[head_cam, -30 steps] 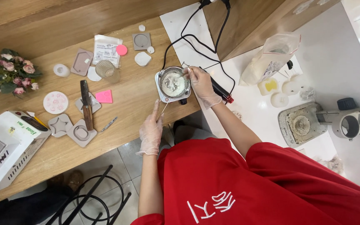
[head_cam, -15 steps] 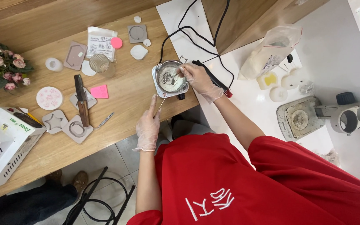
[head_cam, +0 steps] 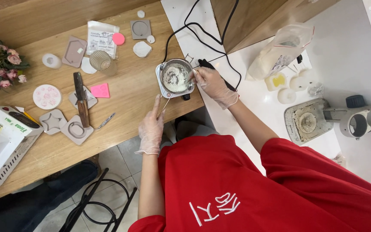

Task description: Preparing and melting wax flakes in a pot on an electric stove for candle making.

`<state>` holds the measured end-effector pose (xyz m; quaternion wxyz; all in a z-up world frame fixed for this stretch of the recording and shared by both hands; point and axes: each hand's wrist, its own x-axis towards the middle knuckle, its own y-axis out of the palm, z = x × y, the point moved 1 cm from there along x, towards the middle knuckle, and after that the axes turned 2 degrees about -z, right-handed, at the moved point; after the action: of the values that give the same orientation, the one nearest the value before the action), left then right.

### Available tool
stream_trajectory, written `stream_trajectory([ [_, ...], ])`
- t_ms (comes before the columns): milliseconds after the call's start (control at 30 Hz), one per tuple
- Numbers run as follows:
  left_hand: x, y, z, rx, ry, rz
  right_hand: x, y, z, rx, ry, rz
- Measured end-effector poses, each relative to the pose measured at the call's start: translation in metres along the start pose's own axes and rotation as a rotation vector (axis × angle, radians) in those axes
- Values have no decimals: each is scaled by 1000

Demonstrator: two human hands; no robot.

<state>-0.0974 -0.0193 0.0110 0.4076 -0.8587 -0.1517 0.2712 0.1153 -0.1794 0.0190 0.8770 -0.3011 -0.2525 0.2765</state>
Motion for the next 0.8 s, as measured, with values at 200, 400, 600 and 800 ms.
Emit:
stream_trajectory([
  [200,-2,-5,-2,-1,-11,36,1,30,21,195,-71,-95],
  [400,-1,-6,-3,12,-19,42,16,23,-14,-83,-218,-165],
  [600,-2,-10,-4,8,-10,43,-4,7,9,-126,-96,-198],
  [800,0,-7,-2,7,-13,48,-4,45,12,102,-14,-203],
])
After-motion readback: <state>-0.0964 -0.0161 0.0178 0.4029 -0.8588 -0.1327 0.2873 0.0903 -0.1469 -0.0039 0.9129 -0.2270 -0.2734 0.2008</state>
